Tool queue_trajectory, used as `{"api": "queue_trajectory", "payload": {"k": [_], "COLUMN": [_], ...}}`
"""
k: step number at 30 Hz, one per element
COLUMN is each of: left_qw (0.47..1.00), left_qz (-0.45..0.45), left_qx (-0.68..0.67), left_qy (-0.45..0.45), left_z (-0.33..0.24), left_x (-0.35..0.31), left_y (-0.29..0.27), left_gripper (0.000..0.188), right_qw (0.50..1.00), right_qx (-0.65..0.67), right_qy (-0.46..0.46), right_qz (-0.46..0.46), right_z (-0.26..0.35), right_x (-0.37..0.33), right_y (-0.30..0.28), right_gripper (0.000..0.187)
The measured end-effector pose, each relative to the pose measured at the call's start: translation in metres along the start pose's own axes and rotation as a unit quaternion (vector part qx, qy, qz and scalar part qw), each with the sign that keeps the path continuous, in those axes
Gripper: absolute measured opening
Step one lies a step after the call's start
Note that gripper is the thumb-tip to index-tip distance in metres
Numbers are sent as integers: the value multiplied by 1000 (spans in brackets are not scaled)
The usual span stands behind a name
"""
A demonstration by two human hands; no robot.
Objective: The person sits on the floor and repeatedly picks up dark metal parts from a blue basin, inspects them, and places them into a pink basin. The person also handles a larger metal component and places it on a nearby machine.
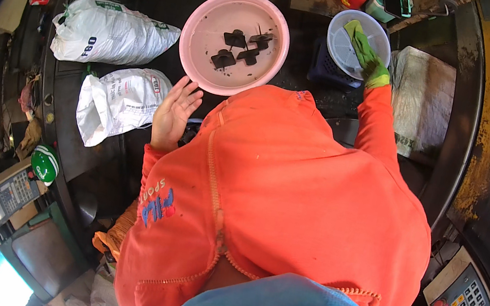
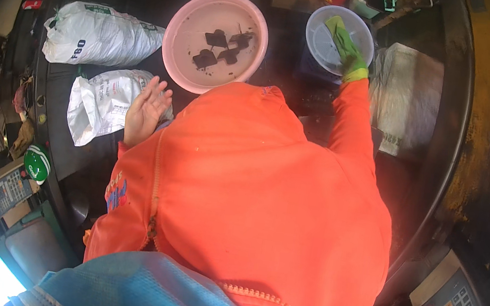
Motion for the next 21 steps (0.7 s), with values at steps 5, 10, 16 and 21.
{"api": "queue_trajectory", "payload": {"k": [5, 10, 16, 21], "left_qw": [947, 819, 756, 804], "left_qz": [76, 32, -17, -79], "left_qx": [285, 402, 497, 479], "left_qy": [127, 407, 426, 343], "left_z": [2, -5, -16, 15], "left_x": [32, 70, 101, 120], "left_y": [84, 134, 63, -28], "left_gripper": [44, 42, 53, 51], "right_qw": [907, 693, 810, 811], "right_qx": [122, -320, 87, 111], "right_qy": [81, -549, 128, 175], "right_qz": [396, 341, 566, 547], "right_z": [39, 61, -20, -89], "right_x": [-135, -256, -258, -246], "right_y": [209, 320, 360, 332], "right_gripper": [34, 27, 28, 50]}}
Point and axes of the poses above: each hand's wrist, its own x-axis towards the middle knuckle, its own y-axis out of the palm, z = x × y, the point moved 5 cm from there along x, towards the middle knuckle, and after that the axes turned 13 degrees about -x, right-handed, at the moved point
